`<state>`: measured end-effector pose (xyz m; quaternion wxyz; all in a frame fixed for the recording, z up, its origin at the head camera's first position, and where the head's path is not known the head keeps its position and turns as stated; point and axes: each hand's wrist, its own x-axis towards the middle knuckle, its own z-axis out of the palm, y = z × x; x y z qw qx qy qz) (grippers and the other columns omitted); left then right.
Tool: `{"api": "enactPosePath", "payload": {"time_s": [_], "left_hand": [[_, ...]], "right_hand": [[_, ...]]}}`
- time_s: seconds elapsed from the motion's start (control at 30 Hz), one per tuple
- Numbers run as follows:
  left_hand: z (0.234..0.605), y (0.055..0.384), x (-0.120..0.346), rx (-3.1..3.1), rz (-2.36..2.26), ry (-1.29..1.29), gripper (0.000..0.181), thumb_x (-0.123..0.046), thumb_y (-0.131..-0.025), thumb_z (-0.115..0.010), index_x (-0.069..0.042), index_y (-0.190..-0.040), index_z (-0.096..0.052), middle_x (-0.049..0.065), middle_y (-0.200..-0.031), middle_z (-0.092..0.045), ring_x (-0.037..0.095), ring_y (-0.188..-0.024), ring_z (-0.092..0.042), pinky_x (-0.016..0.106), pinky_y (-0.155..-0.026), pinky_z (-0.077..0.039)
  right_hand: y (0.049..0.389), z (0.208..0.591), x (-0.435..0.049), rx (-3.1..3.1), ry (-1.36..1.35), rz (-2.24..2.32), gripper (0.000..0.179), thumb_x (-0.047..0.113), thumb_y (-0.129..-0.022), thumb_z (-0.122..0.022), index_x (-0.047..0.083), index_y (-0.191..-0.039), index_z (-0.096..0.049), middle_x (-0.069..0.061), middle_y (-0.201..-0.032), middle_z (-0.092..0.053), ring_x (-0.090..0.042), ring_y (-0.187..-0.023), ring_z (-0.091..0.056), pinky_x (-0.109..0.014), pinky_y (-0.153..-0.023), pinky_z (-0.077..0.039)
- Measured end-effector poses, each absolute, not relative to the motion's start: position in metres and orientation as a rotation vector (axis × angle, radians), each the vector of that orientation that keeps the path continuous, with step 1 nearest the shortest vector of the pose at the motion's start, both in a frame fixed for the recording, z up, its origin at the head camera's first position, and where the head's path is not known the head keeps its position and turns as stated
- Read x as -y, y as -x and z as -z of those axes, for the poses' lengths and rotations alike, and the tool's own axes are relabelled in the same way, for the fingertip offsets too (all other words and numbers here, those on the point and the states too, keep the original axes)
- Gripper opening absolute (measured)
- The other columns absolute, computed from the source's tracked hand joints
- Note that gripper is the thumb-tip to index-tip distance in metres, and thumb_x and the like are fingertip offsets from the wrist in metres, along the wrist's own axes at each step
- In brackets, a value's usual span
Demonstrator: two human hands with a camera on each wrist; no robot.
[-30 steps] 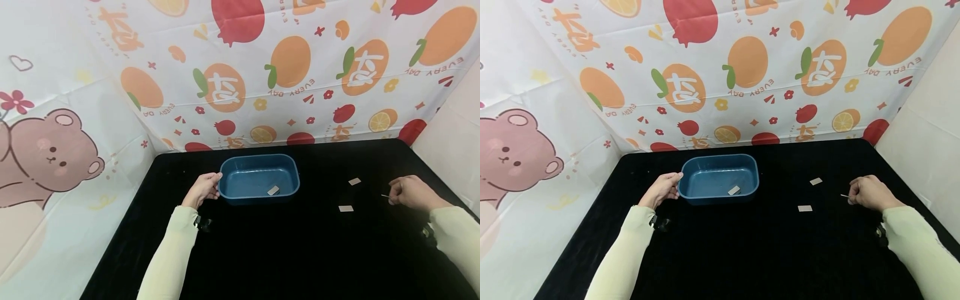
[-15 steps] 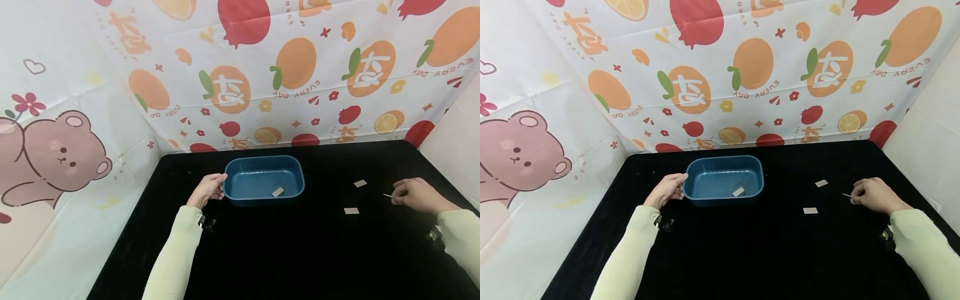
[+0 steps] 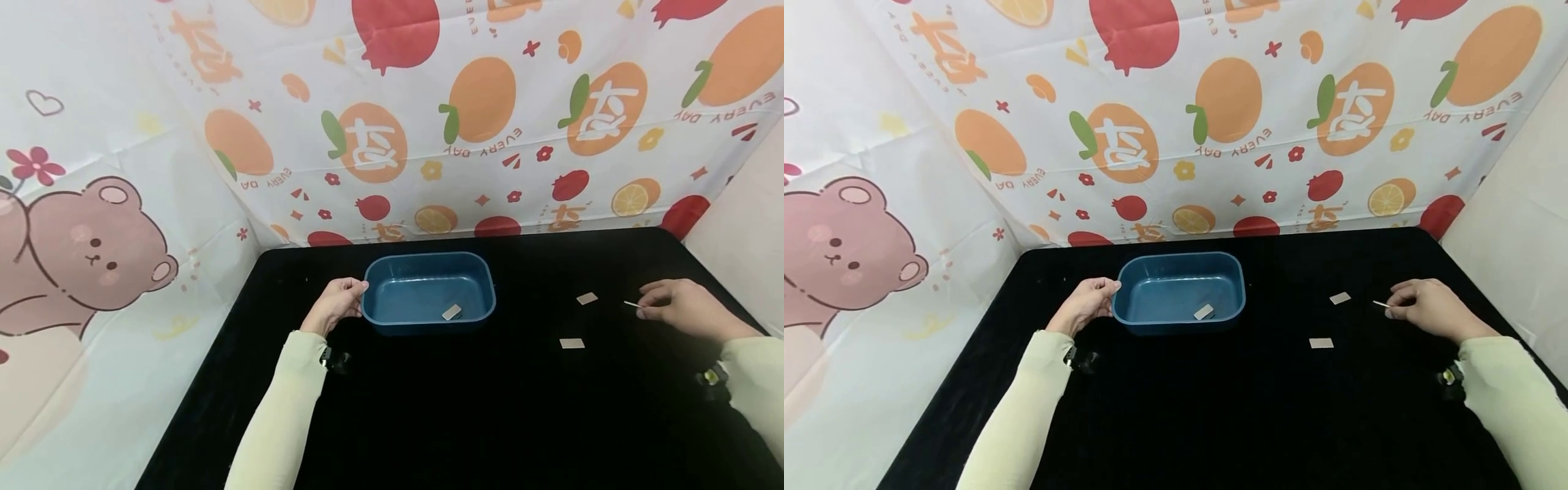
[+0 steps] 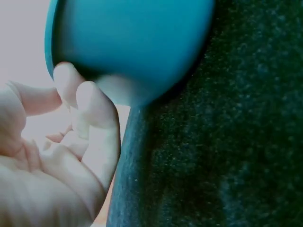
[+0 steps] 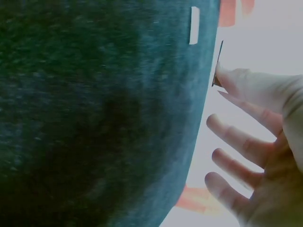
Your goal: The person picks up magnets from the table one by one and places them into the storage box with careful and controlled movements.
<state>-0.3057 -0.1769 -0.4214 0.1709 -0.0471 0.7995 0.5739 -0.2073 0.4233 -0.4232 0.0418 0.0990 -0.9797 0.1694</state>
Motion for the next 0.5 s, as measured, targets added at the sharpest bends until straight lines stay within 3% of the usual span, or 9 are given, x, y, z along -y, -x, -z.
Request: {"api": "enactPosePath", "payload": {"time_s": [0.1,0.2,0.27,0.5], "left_hand": [[0.418,0.306,0.177,-2.266,-1.646,0.147,0.023,-0.026,-0.104,-0.053,-0.004,-0.104,-0.06,-0.003,-0.068,-0.06,0.008,-0.057,-0.057,0.022,-0.06,-0.053],[0.416,0.307,0.177,-2.253,-1.66,0.145,0.025,-0.027,-0.104,-0.052,-0.003,-0.106,-0.058,-0.003,-0.07,-0.058,0.008,-0.059,-0.057,0.022,-0.061,-0.052],[0.417,0.307,0.176,-2.248,-1.669,0.144,0.027,-0.028,-0.104,-0.052,-0.002,-0.11,-0.057,-0.003,-0.07,-0.056,0.008,-0.06,-0.057,0.022,-0.062,-0.052],[0.423,0.305,0.175,-2.242,-1.684,0.171,0.029,-0.027,-0.104,-0.053,0.0,-0.112,-0.057,-0.004,-0.067,-0.055,0.009,-0.058,-0.055,0.022,-0.06,-0.051]], "right_hand": [[0.209,0.415,-0.421,2.94,-0.303,-0.495,0.01,0.017,-0.079,-0.082,0.024,-0.077,-0.075,-0.021,-0.112,-0.071,-0.001,-0.107,-0.056,-0.038,-0.082,-0.045],[0.212,0.408,-0.418,2.895,-0.307,-0.468,0.014,0.018,-0.077,-0.084,0.028,-0.075,-0.074,-0.017,-0.11,-0.073,0.028,-0.097,-0.029,-0.027,-0.076,-0.041],[0.214,0.405,-0.415,2.882,-0.324,-0.472,0.014,0.018,-0.077,-0.084,0.028,-0.075,-0.074,-0.017,-0.109,-0.072,0.033,-0.097,-0.018,-0.024,-0.075,-0.04],[0.215,0.405,-0.406,2.869,-0.358,-0.475,0.015,0.018,-0.075,-0.085,0.028,-0.074,-0.073,-0.016,-0.108,-0.073,0.032,-0.097,-0.019,-0.023,-0.076,-0.039]]}}
